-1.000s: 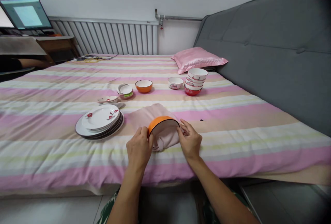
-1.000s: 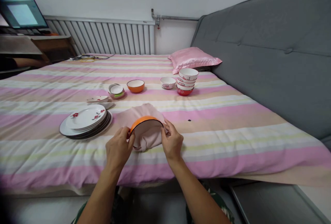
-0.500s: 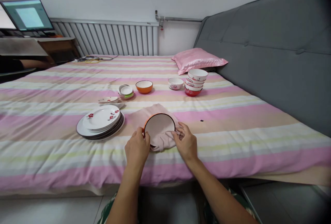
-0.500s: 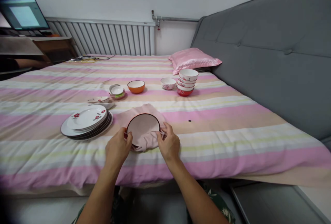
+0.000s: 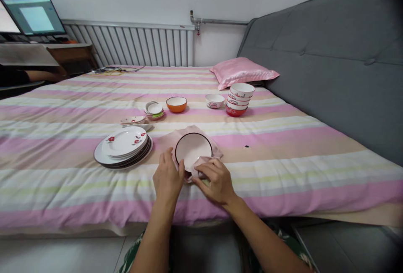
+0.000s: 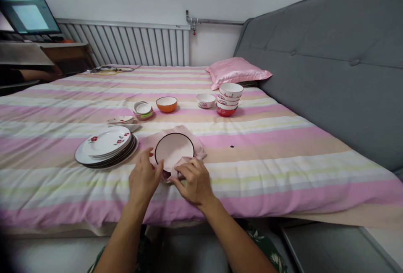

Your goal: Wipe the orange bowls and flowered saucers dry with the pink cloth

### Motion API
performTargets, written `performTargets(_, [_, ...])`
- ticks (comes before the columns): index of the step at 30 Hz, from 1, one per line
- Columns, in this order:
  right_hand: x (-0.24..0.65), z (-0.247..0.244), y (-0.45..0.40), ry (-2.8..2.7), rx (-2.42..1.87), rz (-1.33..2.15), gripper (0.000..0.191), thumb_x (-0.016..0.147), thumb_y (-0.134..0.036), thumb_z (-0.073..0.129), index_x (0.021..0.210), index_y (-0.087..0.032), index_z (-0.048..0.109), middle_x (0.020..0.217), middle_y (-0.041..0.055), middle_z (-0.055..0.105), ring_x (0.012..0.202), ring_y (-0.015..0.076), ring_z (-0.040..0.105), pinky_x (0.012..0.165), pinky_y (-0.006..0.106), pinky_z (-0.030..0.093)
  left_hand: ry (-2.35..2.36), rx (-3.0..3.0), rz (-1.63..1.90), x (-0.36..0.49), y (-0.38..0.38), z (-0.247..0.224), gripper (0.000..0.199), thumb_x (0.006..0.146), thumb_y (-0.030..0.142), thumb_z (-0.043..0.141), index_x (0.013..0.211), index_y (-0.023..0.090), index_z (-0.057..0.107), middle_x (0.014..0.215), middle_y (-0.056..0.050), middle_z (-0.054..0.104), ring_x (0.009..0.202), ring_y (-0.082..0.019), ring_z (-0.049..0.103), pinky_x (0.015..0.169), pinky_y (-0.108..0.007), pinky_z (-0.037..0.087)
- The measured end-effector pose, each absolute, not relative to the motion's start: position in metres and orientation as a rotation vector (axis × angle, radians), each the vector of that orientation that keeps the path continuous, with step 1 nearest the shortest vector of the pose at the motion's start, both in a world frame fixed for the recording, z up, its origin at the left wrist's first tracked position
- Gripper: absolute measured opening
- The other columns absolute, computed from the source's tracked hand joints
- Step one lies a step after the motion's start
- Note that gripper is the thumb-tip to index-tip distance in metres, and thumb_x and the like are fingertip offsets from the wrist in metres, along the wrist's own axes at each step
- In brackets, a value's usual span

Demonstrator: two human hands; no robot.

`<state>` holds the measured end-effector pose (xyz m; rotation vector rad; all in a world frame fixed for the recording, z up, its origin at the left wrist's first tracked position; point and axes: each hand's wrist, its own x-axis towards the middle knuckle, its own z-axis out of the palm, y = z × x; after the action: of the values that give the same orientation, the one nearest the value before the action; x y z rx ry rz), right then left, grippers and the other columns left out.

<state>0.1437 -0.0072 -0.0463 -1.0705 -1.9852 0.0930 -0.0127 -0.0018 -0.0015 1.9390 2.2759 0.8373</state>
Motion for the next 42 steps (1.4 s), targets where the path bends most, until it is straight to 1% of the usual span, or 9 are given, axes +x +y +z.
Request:
performTargets(3, [0.145,-0.047,-0.005,-1.999,-1.063,0.078,0.026,0.080,-0.033,0.067,0.103,-0.020,0.066,0.096,0.0051,0.072,0.093,0.0244,0.057,0.090,0.042,0.047,2.138,2.184,0.929,-0.014,-0.001,-0.004,0.047,0.086,0.023,0.049,0.131,0.013,0.045,0.129,-0.016,0.056,0.114,-0.028,0.056,0.091,-0.039,0.047])
performTargets(6, [0.146,-0.048,-0.004,-1.991,-1.059,0.060,0.021,0.084,-0.022,0.061,0.104,-0.022,0.067,0.096,0.0044,0.073,0.094,0.0234,0.058,0.091,0.042,0.047,1.869,2.534,0.889,-0.014,0.001,-0.007,0.040,0.084,0.011,0.043,0.121,0.018,0.058,0.140,-0.010,0.050,0.136,-0.027,0.037,0.110,-0.043,0.032])
performTargets(9, [0.147,-0.048,-0.002,-1.924,-1.065,0.040,0.027,0.087,-0.012,0.051,0.104,-0.023,0.068,0.097,0.0042,0.073,0.093,0.0210,0.060,0.087,0.039,0.050,1.671,2.685,0.757,-0.011,0.001,-0.009,0.035,0.082,0.009,0.043,0.106,0.020,0.066,0.139,-0.006,0.052,0.141,-0.028,0.026,0.114,-0.049,0.021])
performTargets(14, [0.148,-0.049,-0.001,-1.766,-1.093,0.011,0.025,0.087,-0.010,0.051,0.093,-0.023,0.072,0.099,0.0041,0.073,0.095,0.0193,0.062,0.084,0.034,0.053,1.733,2.611,0.566,-0.008,-0.002,-0.013,0.030,0.083,0.012,0.045,0.104,0.015,0.066,0.110,-0.011,0.070,0.126,-0.030,0.048,0.113,-0.053,0.020])
performTargets(18, [0.150,-0.052,-0.001,-1.717,-1.129,0.043,0.025,0.087,-0.012,0.051,0.092,-0.023,0.072,0.101,0.0052,0.072,0.098,0.0188,0.065,0.087,0.033,0.054,1.871,2.520,0.535,-0.009,0.000,-0.013,0.028,0.086,0.015,0.046,0.104,0.019,0.067,0.105,-0.009,0.070,0.121,-0.030,0.051,0.110,-0.057,0.019])
performTargets(23, [0.148,-0.052,-0.004,-1.681,-1.119,0.198,0.027,0.088,-0.012,0.046,0.097,-0.022,0.069,0.101,0.0053,0.072,0.099,0.0167,0.067,0.087,0.029,0.054,1.857,2.421,0.493,-0.007,0.003,-0.007,0.021,0.088,0.022,0.049,0.085,0.020,0.069,0.089,-0.010,0.071,0.097,-0.026,0.060,0.098,-0.046,0.035])
performTargets(32, [0.147,-0.051,-0.001,-1.405,-1.228,0.520,0.017,0.084,-0.020,0.047,0.094,-0.020,0.061,0.092,0.0054,0.071,0.078,0.0164,0.069,0.069,0.026,0.056,1.422,1.439,1.287,-0.008,0.002,-0.012,0.024,0.081,0.039,0.055,0.077,0.017,0.064,0.070,-0.002,0.065,0.067,-0.016,0.057,0.063,-0.025,0.042])
performTargets(37, [0.147,-0.047,-0.003,-1.410,-1.300,0.562,0.010,0.079,-0.022,0.049,0.083,-0.021,0.059,0.081,0.0029,0.070,0.066,0.0158,0.067,0.064,0.026,0.054,1.125,0.984,1.446,-0.003,0.000,-0.008,0.034,0.071,0.042,0.070,0.086,0.013,0.068,0.079,-0.004,0.069,0.072,-0.016,0.060,0.070,-0.026,0.045])
performTargets(42, [0.146,-0.040,-0.007,-1.596,-1.431,0.548,0.017,0.083,-0.033,0.052,0.091,-0.022,0.062,0.081,0.0019,0.071,0.069,0.0173,0.067,0.062,0.025,0.050,1.031,0.721,1.605,0.000,0.000,-0.003,0.037,0.060,0.038,0.080,0.086,0.014,0.071,0.085,-0.003,0.070,0.080,-0.014,0.061,0.078,-0.026,0.046])
